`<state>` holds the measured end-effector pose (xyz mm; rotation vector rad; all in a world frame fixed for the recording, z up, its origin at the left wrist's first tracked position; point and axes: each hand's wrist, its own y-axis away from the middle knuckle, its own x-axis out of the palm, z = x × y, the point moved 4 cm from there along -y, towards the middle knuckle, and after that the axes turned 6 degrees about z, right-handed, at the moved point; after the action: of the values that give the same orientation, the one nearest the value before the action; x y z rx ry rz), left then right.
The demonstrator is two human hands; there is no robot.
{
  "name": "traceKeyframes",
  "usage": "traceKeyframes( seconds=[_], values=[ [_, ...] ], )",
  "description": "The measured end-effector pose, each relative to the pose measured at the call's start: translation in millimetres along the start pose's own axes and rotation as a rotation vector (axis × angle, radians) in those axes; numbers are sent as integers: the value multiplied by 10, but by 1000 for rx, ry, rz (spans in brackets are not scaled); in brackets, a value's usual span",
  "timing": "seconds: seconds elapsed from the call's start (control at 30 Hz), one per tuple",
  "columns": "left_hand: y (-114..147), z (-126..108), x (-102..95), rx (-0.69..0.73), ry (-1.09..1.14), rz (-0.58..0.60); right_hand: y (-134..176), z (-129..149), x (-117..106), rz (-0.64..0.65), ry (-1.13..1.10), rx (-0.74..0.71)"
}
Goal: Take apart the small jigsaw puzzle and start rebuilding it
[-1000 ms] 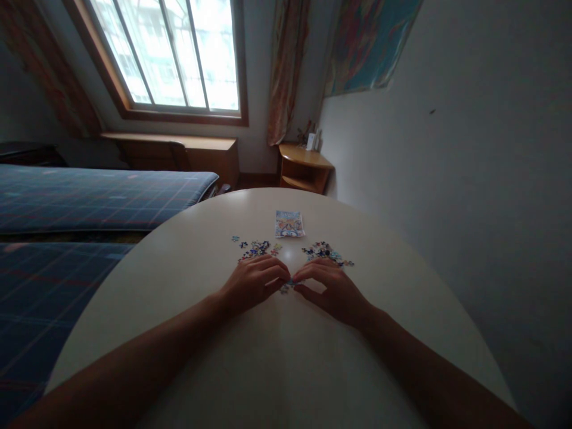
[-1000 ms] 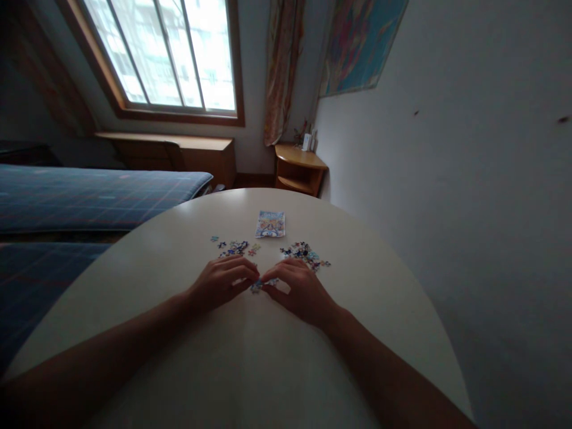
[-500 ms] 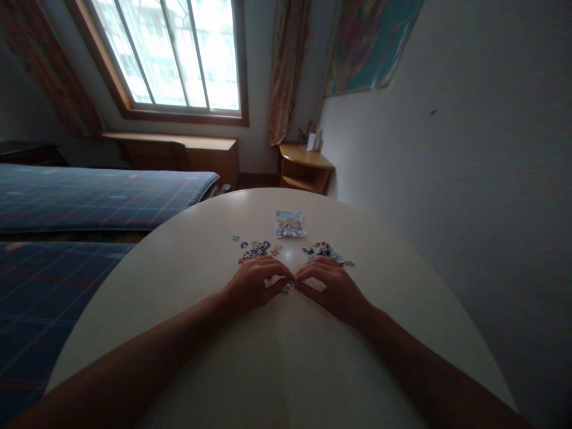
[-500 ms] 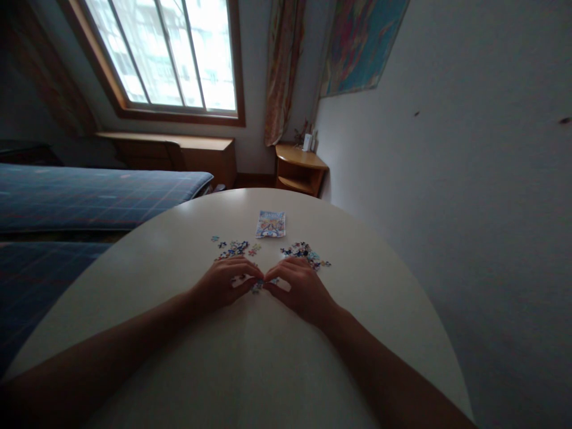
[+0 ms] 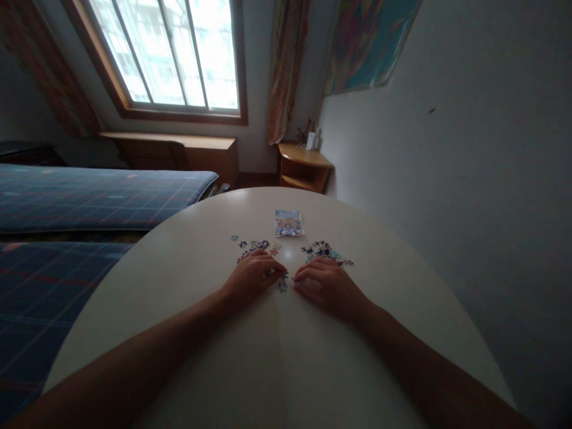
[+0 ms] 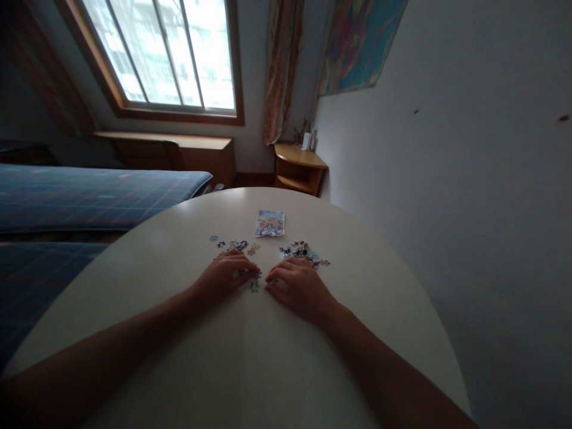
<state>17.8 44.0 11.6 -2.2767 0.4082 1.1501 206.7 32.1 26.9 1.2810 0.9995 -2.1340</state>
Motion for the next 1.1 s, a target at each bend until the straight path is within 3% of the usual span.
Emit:
traceKeyframes(
  seconds=[0.33, 0.93, 1.1],
  values=[
    [14, 27, 22, 6, -69, 4, 14, -12, 16, 91, -18, -14],
    [14, 21, 75, -14, -34, 72, -28, -27, 44, 88, -89, 116],
    [16, 17, 89, 24, -32, 40, -29, -23, 72, 80, -92, 117]
  ],
)
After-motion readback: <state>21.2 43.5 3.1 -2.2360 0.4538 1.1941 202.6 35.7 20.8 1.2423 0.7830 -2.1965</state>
